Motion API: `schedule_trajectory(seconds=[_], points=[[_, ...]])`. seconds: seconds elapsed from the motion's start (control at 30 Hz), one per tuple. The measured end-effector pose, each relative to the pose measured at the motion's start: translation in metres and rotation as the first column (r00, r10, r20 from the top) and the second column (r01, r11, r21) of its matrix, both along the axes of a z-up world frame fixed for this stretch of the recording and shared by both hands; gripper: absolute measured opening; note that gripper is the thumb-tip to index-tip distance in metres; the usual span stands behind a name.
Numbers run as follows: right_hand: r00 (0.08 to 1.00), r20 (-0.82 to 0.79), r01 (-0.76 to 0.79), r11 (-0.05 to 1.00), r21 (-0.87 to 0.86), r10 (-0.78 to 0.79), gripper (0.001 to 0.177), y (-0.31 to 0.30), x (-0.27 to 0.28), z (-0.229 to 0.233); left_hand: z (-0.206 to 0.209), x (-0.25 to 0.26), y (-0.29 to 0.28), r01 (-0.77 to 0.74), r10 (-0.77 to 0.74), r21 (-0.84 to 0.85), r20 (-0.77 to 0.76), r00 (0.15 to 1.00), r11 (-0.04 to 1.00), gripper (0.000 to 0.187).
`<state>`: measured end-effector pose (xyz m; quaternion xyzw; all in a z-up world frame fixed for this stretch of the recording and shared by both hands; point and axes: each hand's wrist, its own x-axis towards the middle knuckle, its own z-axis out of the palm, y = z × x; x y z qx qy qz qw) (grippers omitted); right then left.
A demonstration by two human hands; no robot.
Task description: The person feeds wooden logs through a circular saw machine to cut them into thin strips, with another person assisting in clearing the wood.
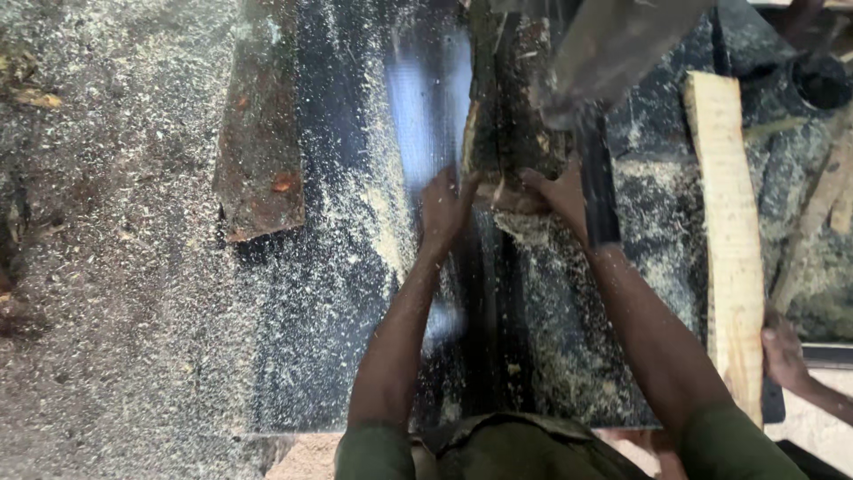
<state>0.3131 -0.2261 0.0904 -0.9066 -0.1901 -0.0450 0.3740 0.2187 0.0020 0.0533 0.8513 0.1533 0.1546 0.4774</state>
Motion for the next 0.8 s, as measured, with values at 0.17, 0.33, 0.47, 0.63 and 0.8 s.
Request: schedule_trajectory(seconds=[0.17, 0.33, 0.47, 0.63, 0.8], points=[[0.861, -0.505, 0.046, 0.998, -0.038, -0.059, 0.112, 0.038, 0.032, 0.011, -0.026, 0.058, -0.01, -0.02, 0.0, -0.109, -0.182, 0.983, 0.994, 0.081], [0.799, -0.56, 0.003, 0.932, -0.361, -0.219, 0.128, 0.023, 0.096, -0.065, -0.048, 0.087, -0.007, -0.005, 0.013, 0.057, -0.126, 0.992, 0.998, 0.077], [0.93, -0.277, -0.05, 0.663, -0.747, -0.243, 0.133, 0.022, 0.118, -0.107, -0.045, 0.104, 0.0, 0.061, -0.102, -0.145, -0.295, 0.95, 0.988, 0.087], [0.961, -0.231, -0.032, 0.775, -0.631, -0.149, 0.133, 0.021, 0.099, -0.088, -0.055, 0.104, -0.003, 0.08, -0.103, -0.081, -0.335, 0.936, 0.993, 0.084], [0.927, -0.362, 0.017, 0.978, -0.209, -0.094, 0.13, 0.017, 0.043, -0.024, -0.043, 0.079, -0.004, 0.102, -0.106, -0.032, -0.42, 0.901, 0.994, 0.09]])
